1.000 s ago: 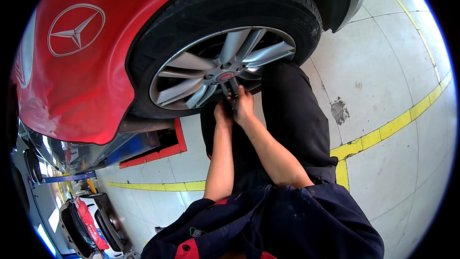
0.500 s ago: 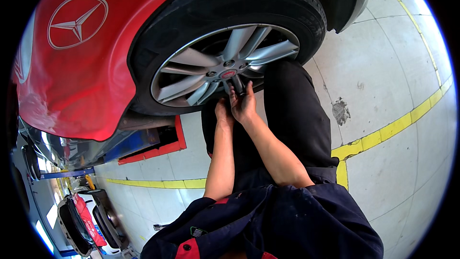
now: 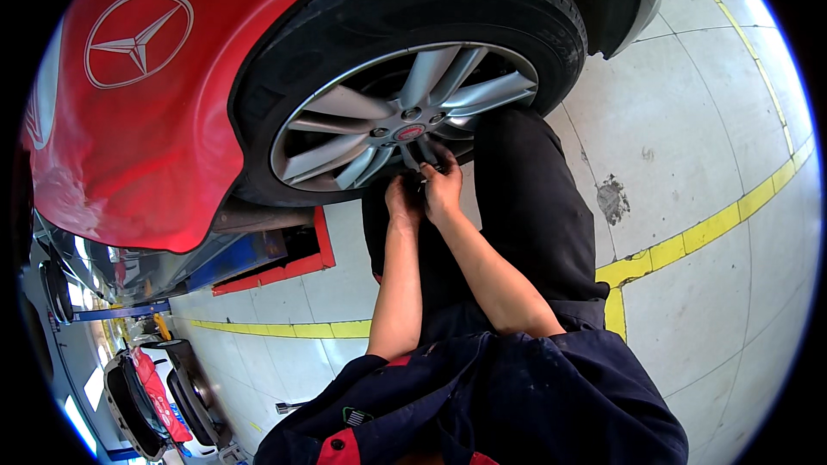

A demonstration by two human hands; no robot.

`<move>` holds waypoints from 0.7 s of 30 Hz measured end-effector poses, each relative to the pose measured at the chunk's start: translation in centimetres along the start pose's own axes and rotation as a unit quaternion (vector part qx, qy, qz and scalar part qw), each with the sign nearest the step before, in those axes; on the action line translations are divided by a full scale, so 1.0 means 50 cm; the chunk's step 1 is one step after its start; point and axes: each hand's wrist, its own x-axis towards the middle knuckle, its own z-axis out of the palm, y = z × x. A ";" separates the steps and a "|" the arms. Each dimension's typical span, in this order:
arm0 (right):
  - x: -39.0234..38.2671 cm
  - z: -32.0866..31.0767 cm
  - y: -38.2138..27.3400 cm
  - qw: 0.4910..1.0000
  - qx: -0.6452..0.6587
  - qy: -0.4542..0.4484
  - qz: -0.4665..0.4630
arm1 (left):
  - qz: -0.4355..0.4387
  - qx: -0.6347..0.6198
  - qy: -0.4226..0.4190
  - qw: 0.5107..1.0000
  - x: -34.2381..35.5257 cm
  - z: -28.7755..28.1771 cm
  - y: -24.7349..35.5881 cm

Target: The person uses a lug wrench to loosen and remove lug nuts from a car wheel, then removes the tire and places it on a tire rack. The person repeats the process on another wheel, removing the lug nuts and the tire.

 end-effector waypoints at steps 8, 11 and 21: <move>0.060 -0.068 0.032 0.953 0.222 -0.091 0.184 | -0.042 -0.020 -0.089 0.995 0.003 -0.008 0.005; 0.010 -0.025 0.017 0.997 -0.055 -0.053 -0.032 | -0.025 0.010 -0.048 0.999 -0.011 -0.006 0.005; 0.035 -0.025 0.042 0.994 0.086 -0.061 0.019 | -0.007 0.018 -0.038 0.999 0.020 -0.055 0.004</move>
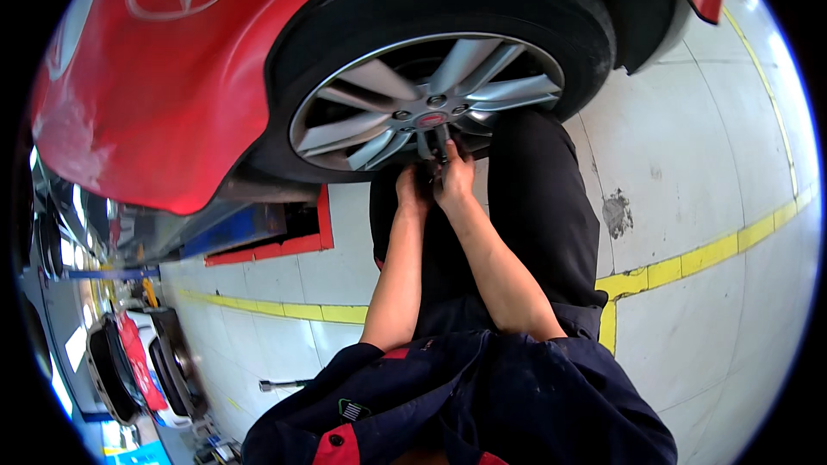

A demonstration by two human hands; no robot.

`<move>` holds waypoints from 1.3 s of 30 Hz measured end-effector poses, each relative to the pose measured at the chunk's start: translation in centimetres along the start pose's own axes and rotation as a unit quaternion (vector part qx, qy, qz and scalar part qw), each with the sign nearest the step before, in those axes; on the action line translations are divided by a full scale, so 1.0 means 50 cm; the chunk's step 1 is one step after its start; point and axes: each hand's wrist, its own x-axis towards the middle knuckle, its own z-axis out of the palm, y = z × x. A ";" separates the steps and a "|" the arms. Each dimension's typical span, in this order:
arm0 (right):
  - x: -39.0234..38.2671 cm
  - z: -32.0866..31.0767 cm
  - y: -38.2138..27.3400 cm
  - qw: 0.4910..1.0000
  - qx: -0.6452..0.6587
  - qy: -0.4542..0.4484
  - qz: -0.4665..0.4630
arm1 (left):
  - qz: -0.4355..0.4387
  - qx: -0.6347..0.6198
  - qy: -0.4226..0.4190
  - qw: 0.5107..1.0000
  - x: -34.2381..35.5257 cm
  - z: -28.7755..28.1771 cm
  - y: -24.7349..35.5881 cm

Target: The person uses a lug wrench to loosen and remove lug nuts from a car wheel, then removes the tire and places it on a tire rack. The person repeats the process on another wheel, removing the lug nuts and the tire.

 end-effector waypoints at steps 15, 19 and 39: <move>-0.008 0.010 -0.026 0.998 -0.060 0.000 -0.019 | 0.055 0.025 0.091 0.994 -0.092 0.096 0.015; -0.023 0.040 -0.039 0.976 0.162 0.029 0.141 | 0.070 0.057 0.083 0.992 -0.092 0.080 0.022; -0.026 -0.013 -0.058 0.953 -0.286 0.012 -0.098 | 0.166 0.192 -0.037 0.967 -0.067 0.163 -0.001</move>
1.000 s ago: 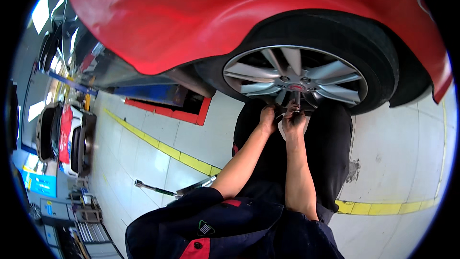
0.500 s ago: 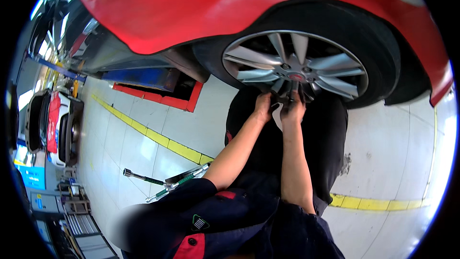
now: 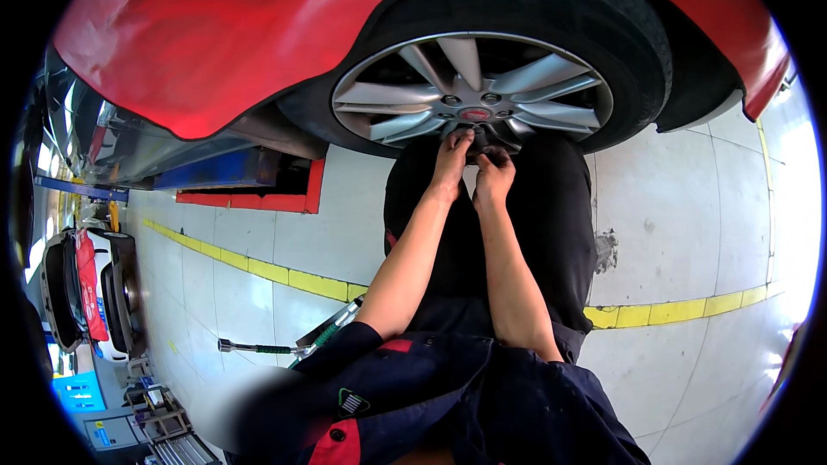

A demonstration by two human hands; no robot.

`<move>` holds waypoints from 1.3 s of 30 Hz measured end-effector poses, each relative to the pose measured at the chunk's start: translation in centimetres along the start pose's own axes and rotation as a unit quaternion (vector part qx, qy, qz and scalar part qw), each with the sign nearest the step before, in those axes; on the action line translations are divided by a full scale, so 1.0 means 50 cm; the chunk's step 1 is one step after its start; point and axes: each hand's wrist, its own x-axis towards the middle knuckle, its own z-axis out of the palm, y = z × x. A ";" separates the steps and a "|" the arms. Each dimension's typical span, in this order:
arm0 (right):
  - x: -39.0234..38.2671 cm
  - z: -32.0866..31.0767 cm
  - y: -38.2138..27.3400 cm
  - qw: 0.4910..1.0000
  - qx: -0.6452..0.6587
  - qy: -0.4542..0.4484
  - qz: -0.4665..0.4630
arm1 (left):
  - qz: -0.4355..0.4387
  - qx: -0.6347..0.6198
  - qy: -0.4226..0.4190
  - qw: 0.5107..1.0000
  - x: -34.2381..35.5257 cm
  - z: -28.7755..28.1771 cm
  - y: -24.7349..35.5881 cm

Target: The person uses a lug wrench to loosen and remove lug nuts from a car wheel, then removes the tire and places it on a tire rack. The person repeats the process on another wheel, removing the lug nuts and the tire.

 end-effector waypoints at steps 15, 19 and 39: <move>0.017 -0.013 -0.154 0.869 -0.446 -0.029 -0.211 | -0.168 -0.381 -0.038 0.908 0.010 -0.030 -0.025; 0.045 -0.029 -0.188 0.973 -0.170 0.085 -0.131 | -0.074 -0.227 0.067 0.969 -0.012 -0.041 0.036; 0.106 -0.040 -0.088 0.808 0.461 -0.248 0.270 | -0.183 0.103 0.176 0.962 -0.610 -0.388 0.021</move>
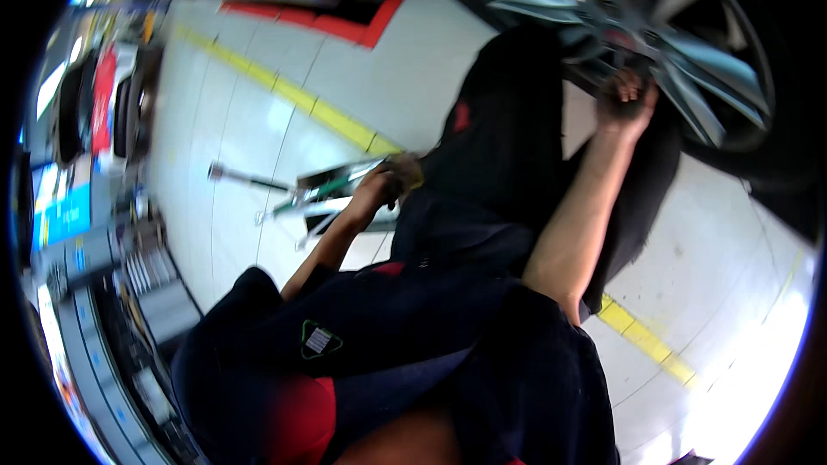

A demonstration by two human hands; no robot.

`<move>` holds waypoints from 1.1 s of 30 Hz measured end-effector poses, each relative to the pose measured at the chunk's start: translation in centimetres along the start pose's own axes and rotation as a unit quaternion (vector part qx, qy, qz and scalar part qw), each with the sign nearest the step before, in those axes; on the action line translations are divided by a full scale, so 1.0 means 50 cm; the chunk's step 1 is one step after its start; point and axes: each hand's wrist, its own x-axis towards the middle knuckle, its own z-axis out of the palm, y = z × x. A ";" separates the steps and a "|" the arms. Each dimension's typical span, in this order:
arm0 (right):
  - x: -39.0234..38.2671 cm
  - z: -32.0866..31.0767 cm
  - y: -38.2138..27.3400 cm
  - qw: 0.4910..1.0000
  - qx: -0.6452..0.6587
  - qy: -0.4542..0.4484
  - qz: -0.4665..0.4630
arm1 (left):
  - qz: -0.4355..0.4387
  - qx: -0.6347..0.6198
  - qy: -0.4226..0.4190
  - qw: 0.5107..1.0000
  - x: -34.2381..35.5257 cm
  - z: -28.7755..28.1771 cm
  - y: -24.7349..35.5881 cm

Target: The person uses a lug wrench to loosen and remove lug nuts from a car wheel, then removes the tire and places it on a tire rack. The person repeats the process on another wheel, removing the lug nuts and the tire.

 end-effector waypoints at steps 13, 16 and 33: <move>-0.022 0.004 0.040 0.996 -0.060 0.049 -0.054 | 0.007 0.398 -0.011 0.917 -0.069 -0.035 -0.184; -0.014 0.053 0.107 0.750 -0.495 0.244 -0.366 | -0.073 0.394 -0.013 0.916 -0.079 -0.062 -0.184; -0.006 0.069 0.121 0.920 -0.092 0.227 -0.305 | -0.062 0.545 0.084 0.832 0.031 -0.214 -0.447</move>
